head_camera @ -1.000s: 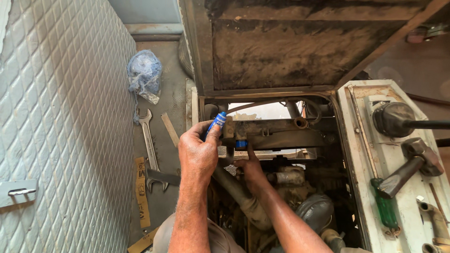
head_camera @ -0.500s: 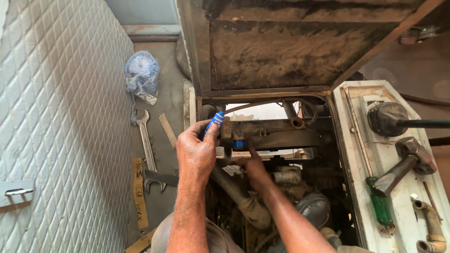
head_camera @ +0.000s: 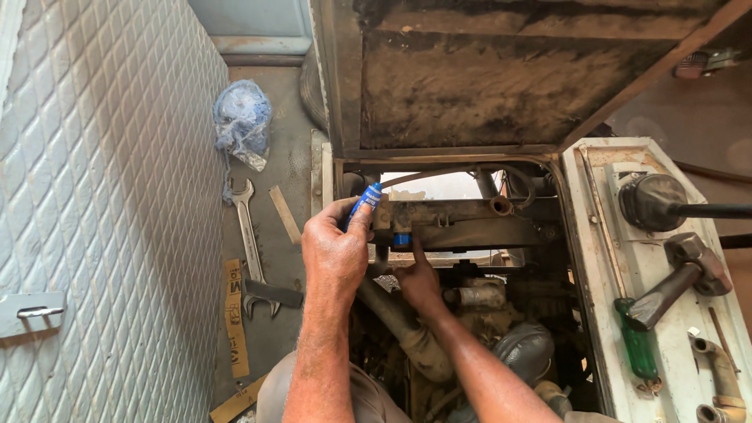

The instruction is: The person applies a substance from a blue tube to specific components within an engine assembly located inside a vehicle compartment, reaching in by hand to press the material onto the parts.

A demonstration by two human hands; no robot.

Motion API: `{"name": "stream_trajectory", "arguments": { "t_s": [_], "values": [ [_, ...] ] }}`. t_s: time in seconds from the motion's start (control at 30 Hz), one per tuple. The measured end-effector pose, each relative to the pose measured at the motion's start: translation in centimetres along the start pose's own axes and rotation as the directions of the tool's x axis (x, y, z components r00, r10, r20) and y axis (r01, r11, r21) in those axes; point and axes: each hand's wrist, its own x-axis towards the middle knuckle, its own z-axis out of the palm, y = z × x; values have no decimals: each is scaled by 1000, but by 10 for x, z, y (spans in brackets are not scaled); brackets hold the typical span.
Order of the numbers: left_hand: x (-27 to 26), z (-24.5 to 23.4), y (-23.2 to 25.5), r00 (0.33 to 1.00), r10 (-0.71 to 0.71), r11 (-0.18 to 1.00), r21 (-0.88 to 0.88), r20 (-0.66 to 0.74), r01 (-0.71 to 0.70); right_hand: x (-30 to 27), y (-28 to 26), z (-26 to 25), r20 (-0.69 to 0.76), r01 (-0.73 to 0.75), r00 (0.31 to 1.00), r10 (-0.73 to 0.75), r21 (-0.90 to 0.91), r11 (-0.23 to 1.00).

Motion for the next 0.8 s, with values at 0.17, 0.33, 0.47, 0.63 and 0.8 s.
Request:
{"name": "stream_trajectory", "arguments": {
  "t_s": [0.17,0.33,0.47,0.63,0.8],
  "values": [
    [-1,1,1,1000,-16,999,-31,9,16,-24,-19,-9,23,85,996,-86,-514,853],
    [-2,1,3,1000,-26,1000,-5,10,26,-33,-29,-12,3,82,993,-118,-740,667],
    [-2,0,2,1000,-26,1000,-7,1,26,-22,-21,-8,-40,-31,999,8,-605,796],
    [-1,1,0,1000,-12,1000,-22,1,12,-5,-4,6,12,47,998,-54,301,952],
    [-1,1,-2,1000,0,1000,-7,-3,0,11,8,12,232,-247,966,116,678,692]
  ]
}}
